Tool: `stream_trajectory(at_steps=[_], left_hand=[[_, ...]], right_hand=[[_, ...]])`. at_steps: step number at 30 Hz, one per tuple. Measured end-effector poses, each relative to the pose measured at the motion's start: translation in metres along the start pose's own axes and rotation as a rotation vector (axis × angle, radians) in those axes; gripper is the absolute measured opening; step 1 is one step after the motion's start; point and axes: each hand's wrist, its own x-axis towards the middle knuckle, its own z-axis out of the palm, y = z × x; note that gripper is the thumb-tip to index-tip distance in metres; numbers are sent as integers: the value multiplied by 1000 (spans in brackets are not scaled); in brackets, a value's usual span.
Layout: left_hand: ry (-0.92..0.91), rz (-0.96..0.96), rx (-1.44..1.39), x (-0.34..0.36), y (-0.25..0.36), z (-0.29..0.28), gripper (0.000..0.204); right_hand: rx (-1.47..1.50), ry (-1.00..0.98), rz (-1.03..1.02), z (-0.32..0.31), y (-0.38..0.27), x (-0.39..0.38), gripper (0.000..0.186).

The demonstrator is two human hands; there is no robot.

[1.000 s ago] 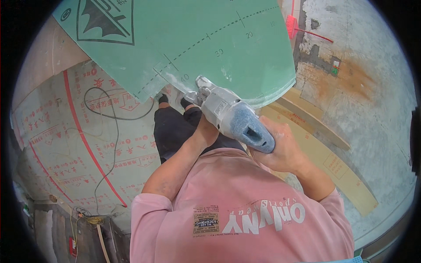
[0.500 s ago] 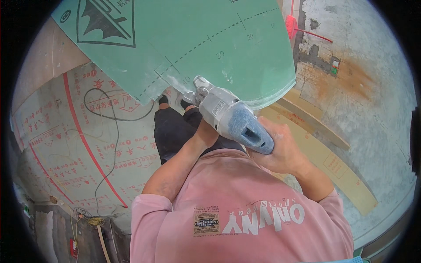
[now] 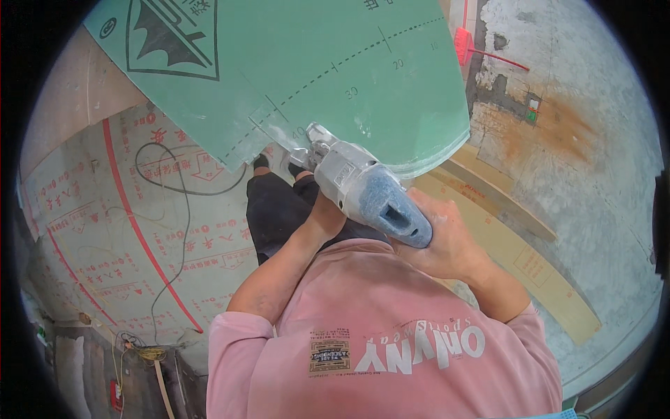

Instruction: Cutting a green board along a curved line using a jigsaw.

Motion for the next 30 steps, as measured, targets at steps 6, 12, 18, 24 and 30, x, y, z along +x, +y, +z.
stream_trajectory(at_steps=[6,12,18,24,30], left_hand=[[33,-40,-681,-9,25,-2,29],[65,93,-554,-8,29,-1,30],[170,40,-455,-5,47,10,26],[163,80,-387,-5,53,10,29],[147,113,-124,-3,55,0,32]], right_hand=[[-4,-2,-22,0,2,-1,33],[-15,15,-10,-1,-1,-2,29],[-54,33,-17,-3,9,-9,23],[-60,28,-36,-5,9,-9,22],[-74,20,-26,-2,9,-12,22]])
